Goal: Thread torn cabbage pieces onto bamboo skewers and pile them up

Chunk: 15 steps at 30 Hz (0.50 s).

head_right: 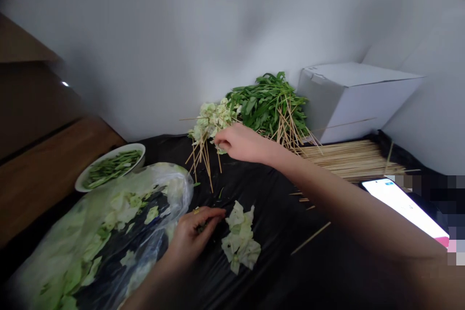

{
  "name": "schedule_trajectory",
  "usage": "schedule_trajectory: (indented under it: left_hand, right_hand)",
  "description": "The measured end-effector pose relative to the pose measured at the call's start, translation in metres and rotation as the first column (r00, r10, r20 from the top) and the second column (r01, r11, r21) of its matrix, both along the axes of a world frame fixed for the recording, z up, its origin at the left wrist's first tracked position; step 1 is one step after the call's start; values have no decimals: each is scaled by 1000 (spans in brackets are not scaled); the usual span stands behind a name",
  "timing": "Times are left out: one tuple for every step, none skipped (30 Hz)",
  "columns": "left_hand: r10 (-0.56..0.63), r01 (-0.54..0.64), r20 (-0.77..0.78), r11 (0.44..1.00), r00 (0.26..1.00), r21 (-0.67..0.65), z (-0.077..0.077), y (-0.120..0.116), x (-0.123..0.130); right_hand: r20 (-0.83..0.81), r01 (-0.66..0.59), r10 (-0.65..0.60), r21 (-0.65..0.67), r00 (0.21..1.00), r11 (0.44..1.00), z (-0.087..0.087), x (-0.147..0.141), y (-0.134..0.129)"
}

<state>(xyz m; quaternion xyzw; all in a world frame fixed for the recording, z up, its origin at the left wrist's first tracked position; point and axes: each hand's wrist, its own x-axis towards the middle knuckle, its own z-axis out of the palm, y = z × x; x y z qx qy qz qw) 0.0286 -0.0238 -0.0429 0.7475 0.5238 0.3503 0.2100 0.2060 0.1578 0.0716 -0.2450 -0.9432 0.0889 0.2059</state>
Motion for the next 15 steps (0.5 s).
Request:
schedule_trajectory:
  left_hand:
    - [0, 0, 0, 1000, 1000, 3, 0, 0, 0]
    - [0, 0, 0, 1000, 1000, 5, 0, 1, -1]
    - [3, -3, -1, 1000, 1000, 6, -1, 1, -2]
    - [5, -5, -1, 1000, 1000, 8, -1, 2, -2]
    - [6, -6, 0, 1000, 1000, 10, -1, 2, -3]
    - [8, -8, 1, 1000, 1000, 12, -1, 2, -3]
    - [8, -8, -1, 1000, 1000, 13, -2, 2, -4]
    - [8, -8, -3, 1000, 1000, 16, -2, 2, -4]
    - [4, -4, -8, 1000, 1000, 21, -2, 2, -4]
    - [-4, 5, -17, 1000, 1000, 27, -1, 2, -3]
    - [-18, 19, -31, 999, 999, 35, -1, 1, -3]
    - [-39, 42, -49, 998, 998, 46, -1, 0, -2]
    - [-63, 68, -72, 996, 995, 59, 0, 0, -1]
    - [-92, 100, -101, 993, 991, 69, 0, -1, 0]
    - [-126, 137, -130, 988, 983, 77, 1, -2, 2]
  right_hand:
    - [36, -14, 14, -16, 999, 1000, -4, 15, -2]
    - [98, -10, 14, -34, 995, 999, -9, 31, -3]
    - [170, 10, -3, -44, 985, 999, -13, 47, -4]
    - [257, 41, -29, -40, 966, 998, -18, 63, -5]
    - [343, 101, -93, -6, 935, 995, -23, 79, -5]
    - [406, 184, -186, 44, 895, 982, -28, 95, -6]
    - [427, 232, -236, 62, 873, 971, -33, 109, -7]
    - [439, 268, -271, 70, 857, 961, -39, 122, -9]
    - [449, 302, -303, 76, 841, 950, -45, 133, -12]
    - [456, 331, -331, 81, 826, 940, -51, 143, -15]
    - [459, 356, -355, 88, 815, 930, -58, 151, -18]
    - [457, 376, -377, 97, 805, 921, -65, 158, -22]
    - [447, 398, -403, 110, 799, 911, -72, 163, -26]
    - [424, 425, -432, 118, 796, 898, -80, 166, -29]
    - [407, 445, -458, 134, 790, 886, -86, 168, -33]
